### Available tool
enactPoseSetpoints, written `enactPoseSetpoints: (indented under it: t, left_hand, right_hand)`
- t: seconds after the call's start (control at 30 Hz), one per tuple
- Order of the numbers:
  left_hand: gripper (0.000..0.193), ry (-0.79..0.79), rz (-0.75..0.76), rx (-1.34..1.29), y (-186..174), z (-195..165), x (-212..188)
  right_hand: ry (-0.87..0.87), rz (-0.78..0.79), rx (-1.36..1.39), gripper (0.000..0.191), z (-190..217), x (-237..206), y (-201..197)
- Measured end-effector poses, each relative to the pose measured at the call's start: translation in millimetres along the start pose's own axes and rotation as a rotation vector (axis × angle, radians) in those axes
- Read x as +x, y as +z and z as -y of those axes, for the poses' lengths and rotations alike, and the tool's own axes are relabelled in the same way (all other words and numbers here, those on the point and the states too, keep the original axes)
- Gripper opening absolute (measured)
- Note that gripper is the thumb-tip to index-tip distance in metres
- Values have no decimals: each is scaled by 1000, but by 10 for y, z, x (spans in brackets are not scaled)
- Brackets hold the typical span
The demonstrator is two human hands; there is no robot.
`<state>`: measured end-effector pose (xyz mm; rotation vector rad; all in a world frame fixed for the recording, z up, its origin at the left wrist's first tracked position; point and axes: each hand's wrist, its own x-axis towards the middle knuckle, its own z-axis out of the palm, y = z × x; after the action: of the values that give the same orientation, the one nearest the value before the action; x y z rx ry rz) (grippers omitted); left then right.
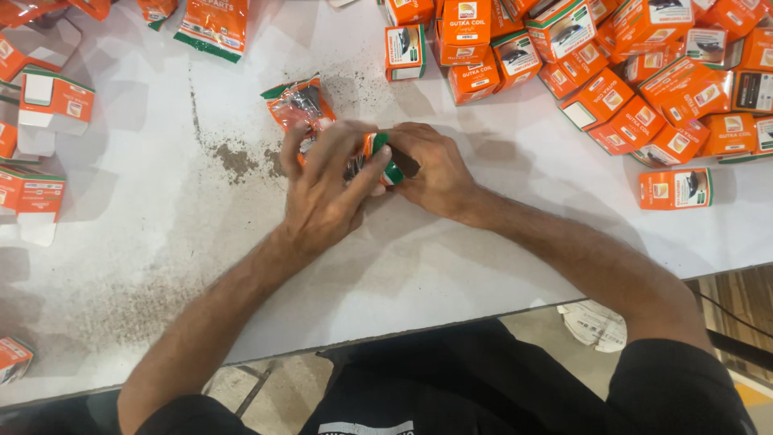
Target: The person packs small plastic-wrapped products into orange cardboard boxes at a table. They open a folded box, place a wrapped item inside, close the flaps, and set the finished box onto a large pile of packed boxes, repeating the cycle.
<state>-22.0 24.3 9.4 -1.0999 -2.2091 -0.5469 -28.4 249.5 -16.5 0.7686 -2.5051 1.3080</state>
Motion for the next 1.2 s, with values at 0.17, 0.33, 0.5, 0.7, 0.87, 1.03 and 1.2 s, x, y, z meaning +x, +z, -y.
enactPoseSetpoints:
  t: [0.17, 0.33, 0.5, 0.7, 0.87, 1.03, 1.2]
  left_hand:
    - [40, -216, 76, -152, 16, -134, 5]
    - [23, -234, 33, 40, 32, -95, 90]
    - [15, -346, 109, -25, 41, -38, 152]
    - [17, -650, -39, -678, 78, -116, 90]
    - [37, -876, -17, -655, 158, -74, 108]
    - [25, -849, -20, -686, 260, 34, 139]
    - [25, -696, 25, -945, 159, 140, -15]
  right_hand:
    - [-6, 5, 17, 58, -5, -8, -7]
    - [-37, 1, -27, 65, 29, -4, 1]
    - [-68, 11, -8, 68, 85, 32, -9]
    - [-73, -19, -11, 70, 105, -3, -11]
    - [91, 11, 181, 76, 73, -66, 50]
    - [-20, 24, 89, 68, 72, -91, 43]
    - [-294, 29, -301, 66, 98, -60, 20]
